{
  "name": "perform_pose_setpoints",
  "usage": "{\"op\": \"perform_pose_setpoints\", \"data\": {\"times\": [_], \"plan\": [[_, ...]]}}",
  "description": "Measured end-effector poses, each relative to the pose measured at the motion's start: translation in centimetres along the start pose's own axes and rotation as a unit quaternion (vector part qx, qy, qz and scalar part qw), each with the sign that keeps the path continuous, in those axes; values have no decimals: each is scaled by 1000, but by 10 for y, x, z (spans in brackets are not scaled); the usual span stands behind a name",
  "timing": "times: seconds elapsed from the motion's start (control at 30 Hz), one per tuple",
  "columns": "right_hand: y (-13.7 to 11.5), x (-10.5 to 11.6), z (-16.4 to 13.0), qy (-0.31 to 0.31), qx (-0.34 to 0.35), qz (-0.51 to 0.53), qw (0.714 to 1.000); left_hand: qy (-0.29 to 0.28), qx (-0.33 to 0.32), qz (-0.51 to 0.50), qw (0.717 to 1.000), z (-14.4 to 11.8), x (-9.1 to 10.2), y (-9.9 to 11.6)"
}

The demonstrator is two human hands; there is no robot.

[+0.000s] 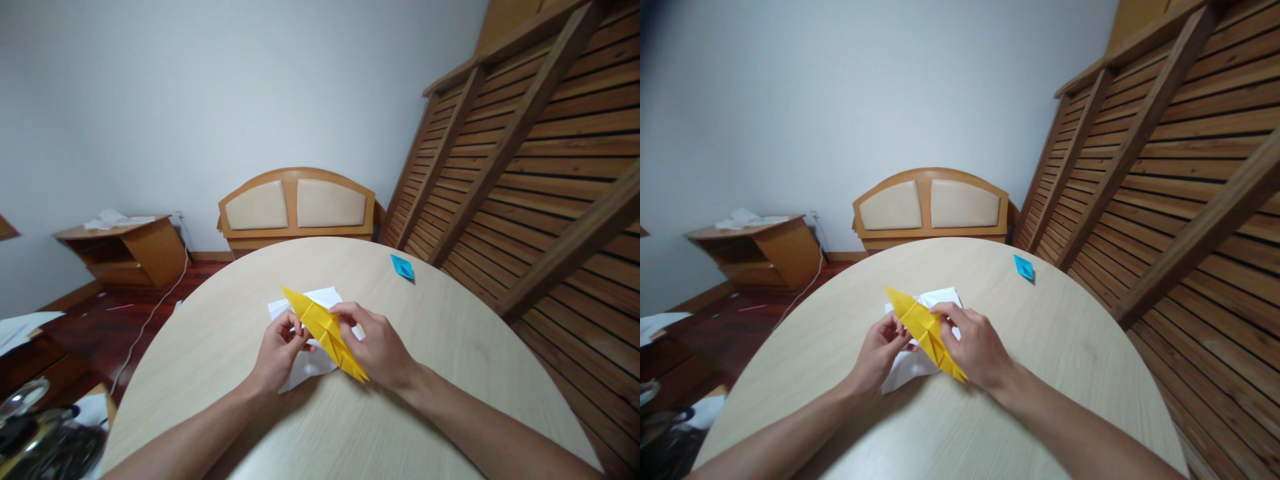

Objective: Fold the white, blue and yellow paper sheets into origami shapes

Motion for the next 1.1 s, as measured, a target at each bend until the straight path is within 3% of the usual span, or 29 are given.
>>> {"op": "perform_pose_setpoints", "data": {"times": [0.1, 0.3, 0.5, 0.7, 0.8, 0.93, 1.1], "plan": [[1, -1, 0, -12, -33, 49, 998, -7, -5, -5, 1000, 0, 0, 2], [1, -4, -1, -46, -54, 40, 997, -7, -12, -25, 1000, -1, 0, 3], [-3, 5, 6, 8, -10, 60, 998, -9, -25, 7, 1000, -1, 0, 4], [1, 16, 8, 46, -20, 29, 998, 20, -37, 60, 997, 1, 5, 5], [0, 18, 6, 63, 7, 6, 998, 30, -36, 71, 996, 1, 7, 5], [-9, 12, 3, 23, 37, -7, 999, 34, -48, 86, 995, 0, 6, 7], [-14, 3, 0, -13, -9, -11, 1000, 34, -68, 89, 993, -2, 3, 9]]}}
Point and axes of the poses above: each hand's wrist, its own z-axis towards the middle knuckle, its own x-axis out of the back of the hand, y = z × x, the point moved 6 cm from there along z, towards the middle knuckle
